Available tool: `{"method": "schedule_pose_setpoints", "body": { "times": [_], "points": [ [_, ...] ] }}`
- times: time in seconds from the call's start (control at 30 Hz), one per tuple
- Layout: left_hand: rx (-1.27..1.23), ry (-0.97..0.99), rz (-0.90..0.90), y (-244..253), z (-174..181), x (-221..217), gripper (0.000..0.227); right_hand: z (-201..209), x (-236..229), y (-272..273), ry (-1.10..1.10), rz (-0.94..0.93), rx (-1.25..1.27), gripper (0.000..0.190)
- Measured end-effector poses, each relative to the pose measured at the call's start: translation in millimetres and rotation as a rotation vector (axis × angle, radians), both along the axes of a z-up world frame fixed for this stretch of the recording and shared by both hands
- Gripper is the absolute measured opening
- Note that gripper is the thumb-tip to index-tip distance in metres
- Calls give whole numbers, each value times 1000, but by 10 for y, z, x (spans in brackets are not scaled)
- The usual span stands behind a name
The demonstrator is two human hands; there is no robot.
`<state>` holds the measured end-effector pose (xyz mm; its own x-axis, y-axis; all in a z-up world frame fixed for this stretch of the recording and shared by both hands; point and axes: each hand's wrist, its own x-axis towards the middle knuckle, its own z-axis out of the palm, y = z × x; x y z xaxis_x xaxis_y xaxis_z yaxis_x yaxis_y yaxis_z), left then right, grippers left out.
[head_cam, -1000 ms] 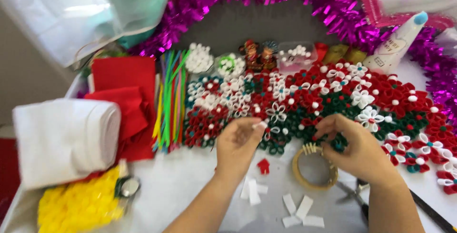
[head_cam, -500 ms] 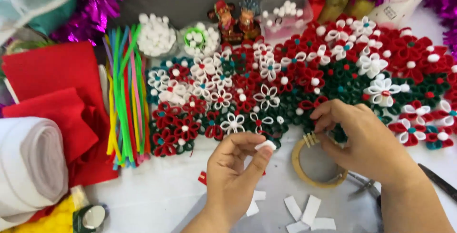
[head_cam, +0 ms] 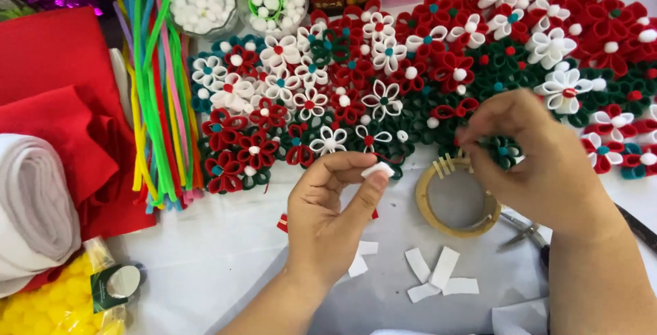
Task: Cutting small strips of white fabric and assembling them into decorative shapes using tape and scissors.
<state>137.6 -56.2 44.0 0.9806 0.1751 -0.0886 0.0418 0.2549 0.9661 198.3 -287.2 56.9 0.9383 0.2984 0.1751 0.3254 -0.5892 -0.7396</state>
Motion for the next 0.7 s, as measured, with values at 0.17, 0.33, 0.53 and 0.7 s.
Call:
{"method": "schedule_pose_setpoints", "body": {
  "times": [0.17,0.33,0.53,0.7],
  "points": [
    [-28,72,-14,-19,33,-16,22,173,-204,211,49,-148,424,44],
    [25,101,-106,-35,57,-44,16,194,-341,374,344,-164,747,46],
    [-51,157,-158,-50,-10,-57,17,170,-437,464,359,-161,857,58],
    [-418,185,-176,-45,-133,-89,24,79,-499,427,-113,126,650,72]
  ]
}}
